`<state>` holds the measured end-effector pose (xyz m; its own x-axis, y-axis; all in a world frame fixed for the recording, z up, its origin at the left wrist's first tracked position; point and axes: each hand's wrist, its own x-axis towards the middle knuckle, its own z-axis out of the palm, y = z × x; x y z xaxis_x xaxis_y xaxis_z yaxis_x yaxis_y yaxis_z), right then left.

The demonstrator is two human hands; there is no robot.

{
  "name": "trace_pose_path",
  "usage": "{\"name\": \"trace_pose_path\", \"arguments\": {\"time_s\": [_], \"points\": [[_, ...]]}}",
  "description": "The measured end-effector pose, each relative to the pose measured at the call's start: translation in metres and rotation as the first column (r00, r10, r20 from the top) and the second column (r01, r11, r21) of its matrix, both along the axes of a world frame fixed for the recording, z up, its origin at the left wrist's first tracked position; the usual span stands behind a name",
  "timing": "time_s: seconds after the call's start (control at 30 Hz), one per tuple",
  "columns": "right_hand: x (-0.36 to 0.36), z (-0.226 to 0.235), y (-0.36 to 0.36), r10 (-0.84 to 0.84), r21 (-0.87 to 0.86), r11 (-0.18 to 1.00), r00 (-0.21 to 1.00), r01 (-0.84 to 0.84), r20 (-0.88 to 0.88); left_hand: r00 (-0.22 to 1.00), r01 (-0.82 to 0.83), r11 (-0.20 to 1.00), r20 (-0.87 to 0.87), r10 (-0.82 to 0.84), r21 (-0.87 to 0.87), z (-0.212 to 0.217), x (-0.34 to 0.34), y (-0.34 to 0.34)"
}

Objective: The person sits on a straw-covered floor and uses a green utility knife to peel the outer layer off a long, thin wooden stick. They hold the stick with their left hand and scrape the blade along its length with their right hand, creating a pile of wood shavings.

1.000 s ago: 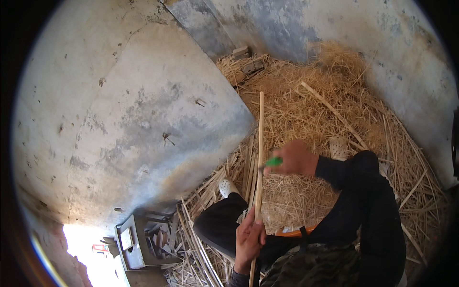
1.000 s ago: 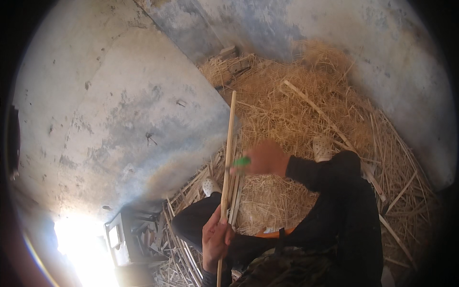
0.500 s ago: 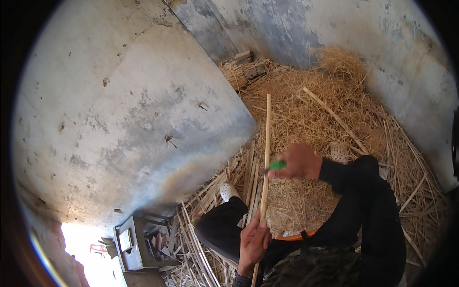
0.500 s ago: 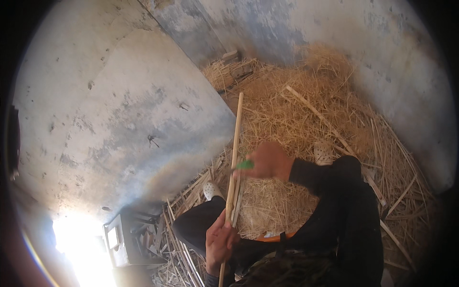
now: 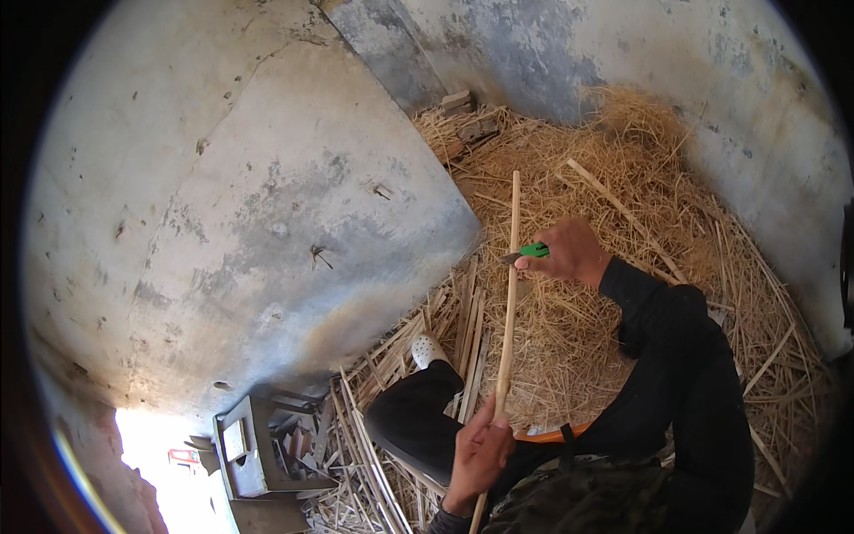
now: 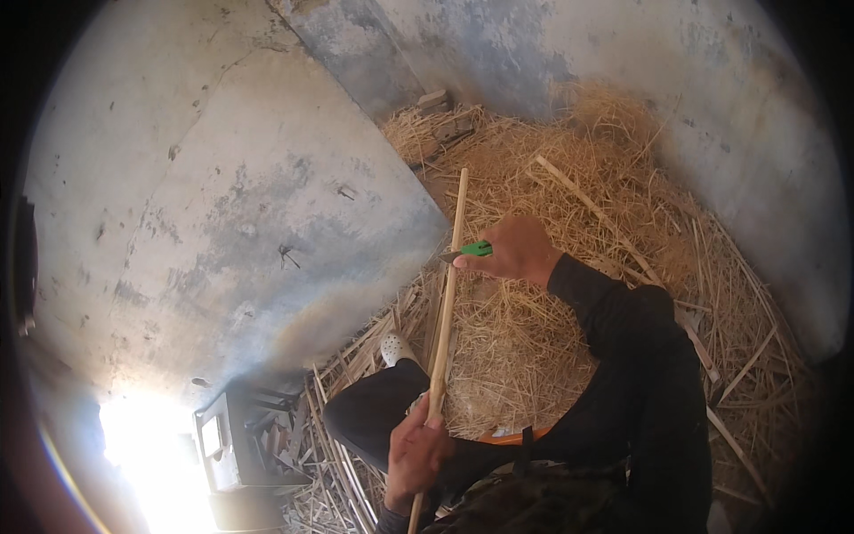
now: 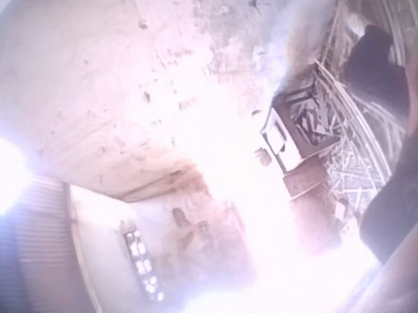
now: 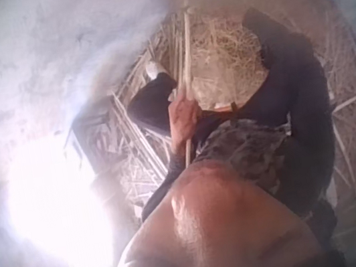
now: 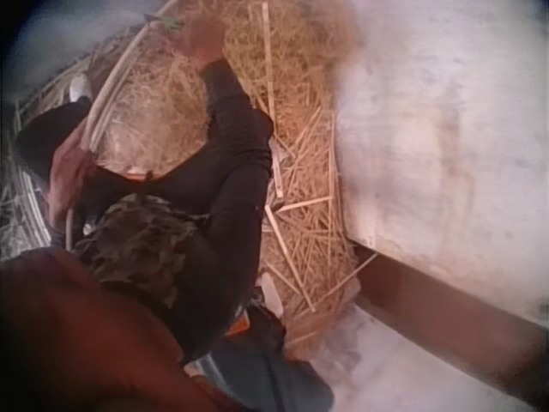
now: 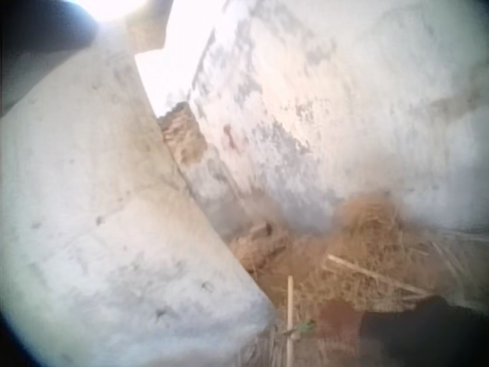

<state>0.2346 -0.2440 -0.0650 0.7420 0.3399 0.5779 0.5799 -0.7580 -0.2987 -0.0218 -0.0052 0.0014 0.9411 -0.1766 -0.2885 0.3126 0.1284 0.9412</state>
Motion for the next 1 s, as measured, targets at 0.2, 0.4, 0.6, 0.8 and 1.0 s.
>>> {"name": "trace_pose_path", "arguments": {"time_s": [0.2,0.4,0.6,0.8,1.0], "points": [[0.033,-0.005,-0.018,-0.087,0.055,0.994,0.995,0.090,-0.052,1.000,0.015,0.999,-0.023,-0.015,0.033,0.000,-0.010,0.002],[0.064,-0.010,-0.058,-0.291,0.088,0.949,0.947,0.304,-0.134,0.996,0.062,0.998,-0.062,-0.061,0.017,-0.013,-0.026,0.001],[0.058,0.005,-0.092,-0.300,0.301,0.861,0.888,0.409,-0.347,0.997,-0.026,0.996,-0.069,0.032,0.090,-0.028,-0.031,0.023],[-0.050,0.002,0.021,0.221,0.115,0.973,0.952,-0.200,-0.213,0.993,-0.122,0.992,-0.012,0.122,-0.035,-0.019,0.003,0.017],[-0.042,0.005,0.035,0.182,0.055,0.983,0.951,-0.174,-0.251,0.997,-0.072,0.997,0.018,0.071,0.039,-0.008,0.002,0.006]]}}
